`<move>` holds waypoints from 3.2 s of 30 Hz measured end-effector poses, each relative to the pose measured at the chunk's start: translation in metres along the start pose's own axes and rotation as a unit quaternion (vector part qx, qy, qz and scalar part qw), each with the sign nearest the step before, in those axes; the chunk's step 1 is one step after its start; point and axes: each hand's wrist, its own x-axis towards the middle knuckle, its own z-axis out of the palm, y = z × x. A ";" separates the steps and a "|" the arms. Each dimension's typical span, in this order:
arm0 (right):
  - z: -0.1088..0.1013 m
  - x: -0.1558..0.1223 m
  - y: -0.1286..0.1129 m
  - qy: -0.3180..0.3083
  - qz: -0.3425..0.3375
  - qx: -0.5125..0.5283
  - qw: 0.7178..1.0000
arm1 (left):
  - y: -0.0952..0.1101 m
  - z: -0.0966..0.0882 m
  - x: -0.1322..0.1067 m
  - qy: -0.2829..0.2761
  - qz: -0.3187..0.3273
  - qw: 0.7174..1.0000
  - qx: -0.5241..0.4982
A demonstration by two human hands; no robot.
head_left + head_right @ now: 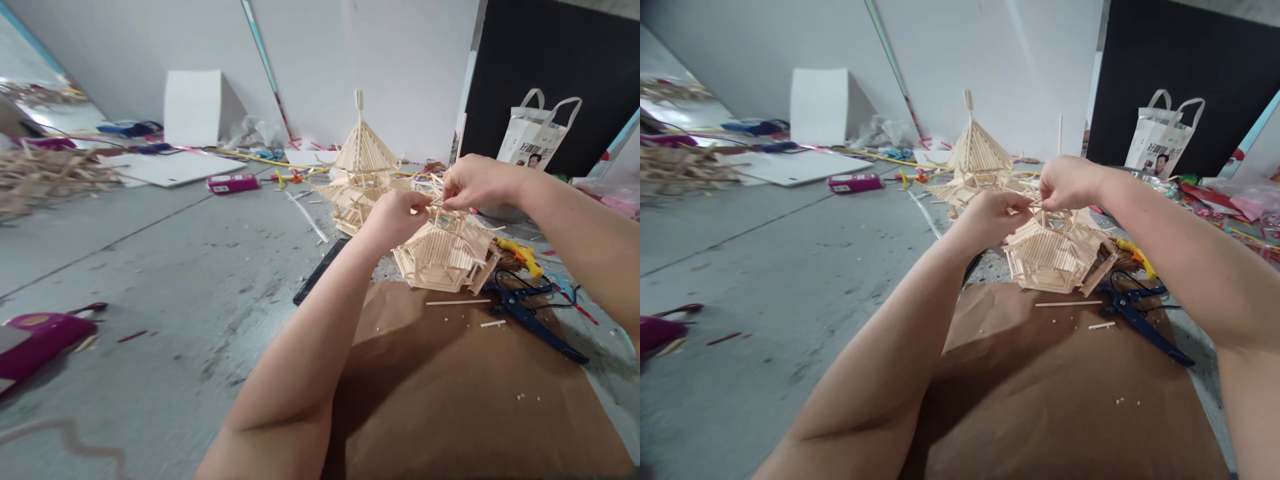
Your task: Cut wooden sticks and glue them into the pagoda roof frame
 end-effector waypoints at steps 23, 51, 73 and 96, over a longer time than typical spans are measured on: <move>0.007 -0.006 0.000 0.042 -0.008 0.029 0.999 | 0.001 0.008 0.002 0.031 -0.005 0.999 0.034; 0.034 0.003 0.018 0.193 -0.064 0.155 0.967 | -0.001 0.010 0.002 0.049 0.005 0.998 0.030; 0.027 -0.029 0.010 0.226 -0.024 0.191 0.955 | 0.004 0.005 -0.001 0.112 0.084 0.985 0.100; 0.125 -0.040 0.009 0.519 0.068 0.345 0.779 | 0.014 0.027 -0.007 0.139 0.188 0.960 0.157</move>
